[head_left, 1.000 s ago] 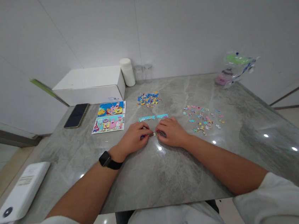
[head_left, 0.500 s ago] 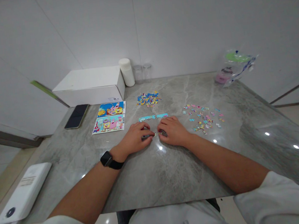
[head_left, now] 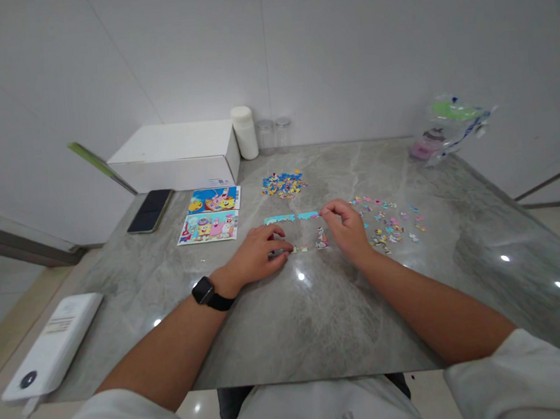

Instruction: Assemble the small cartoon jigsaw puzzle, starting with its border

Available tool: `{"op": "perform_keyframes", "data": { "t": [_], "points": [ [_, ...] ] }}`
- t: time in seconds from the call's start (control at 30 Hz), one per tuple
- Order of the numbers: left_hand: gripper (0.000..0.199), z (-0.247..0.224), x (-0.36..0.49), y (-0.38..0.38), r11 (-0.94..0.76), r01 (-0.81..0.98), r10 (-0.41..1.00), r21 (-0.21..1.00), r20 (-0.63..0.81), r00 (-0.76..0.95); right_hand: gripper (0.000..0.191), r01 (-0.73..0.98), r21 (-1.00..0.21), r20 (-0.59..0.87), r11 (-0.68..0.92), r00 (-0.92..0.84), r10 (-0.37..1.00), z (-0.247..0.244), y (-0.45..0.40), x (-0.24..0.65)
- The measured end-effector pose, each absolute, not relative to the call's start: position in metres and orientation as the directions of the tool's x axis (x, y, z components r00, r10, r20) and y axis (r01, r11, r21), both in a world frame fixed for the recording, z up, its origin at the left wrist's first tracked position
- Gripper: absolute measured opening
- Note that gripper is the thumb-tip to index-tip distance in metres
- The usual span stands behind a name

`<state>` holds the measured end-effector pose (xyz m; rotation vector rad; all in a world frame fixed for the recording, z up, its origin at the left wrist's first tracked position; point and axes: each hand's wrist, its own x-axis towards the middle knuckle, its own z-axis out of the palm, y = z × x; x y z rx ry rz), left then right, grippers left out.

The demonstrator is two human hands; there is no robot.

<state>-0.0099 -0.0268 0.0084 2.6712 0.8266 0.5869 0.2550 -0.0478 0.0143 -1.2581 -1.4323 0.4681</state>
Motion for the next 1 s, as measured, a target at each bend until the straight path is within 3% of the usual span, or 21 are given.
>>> {"op": "perform_keyframes", "data": {
  "t": [0.23,0.43,0.6,0.9,1.0],
  "points": [
    [0.026,0.008,-0.010,-0.025,-0.785,0.486,0.603,0.383,0.294,0.742,0.020,0.493,-0.781,0.520,0.383,0.174,0.836,0.030,-0.051,0.256],
    [0.036,0.006,-0.011,-0.021,-0.747,0.522,0.659,0.412,0.358,0.661,0.020,0.564,-0.693,0.661,0.450,0.247,0.709,0.071,-0.053,0.295],
    [0.035,0.004,-0.012,-0.018,-0.738,0.525,0.672,0.423,0.392,0.629,0.020,0.610,-0.708,0.625,0.355,0.308,0.717,0.078,-0.063,0.334],
    [0.031,0.000,-0.011,-0.014,-0.765,0.495,0.640,0.412,0.402,0.655,0.021,0.660,-0.727,0.581,0.190,0.445,0.681,0.034,-0.068,0.388],
    [0.029,-0.002,-0.010,-0.011,-0.761,0.496,0.644,0.418,0.399,0.653,0.020,0.697,-0.708,0.523,0.112,0.411,0.747,0.024,-0.069,0.396]
  ]
}}
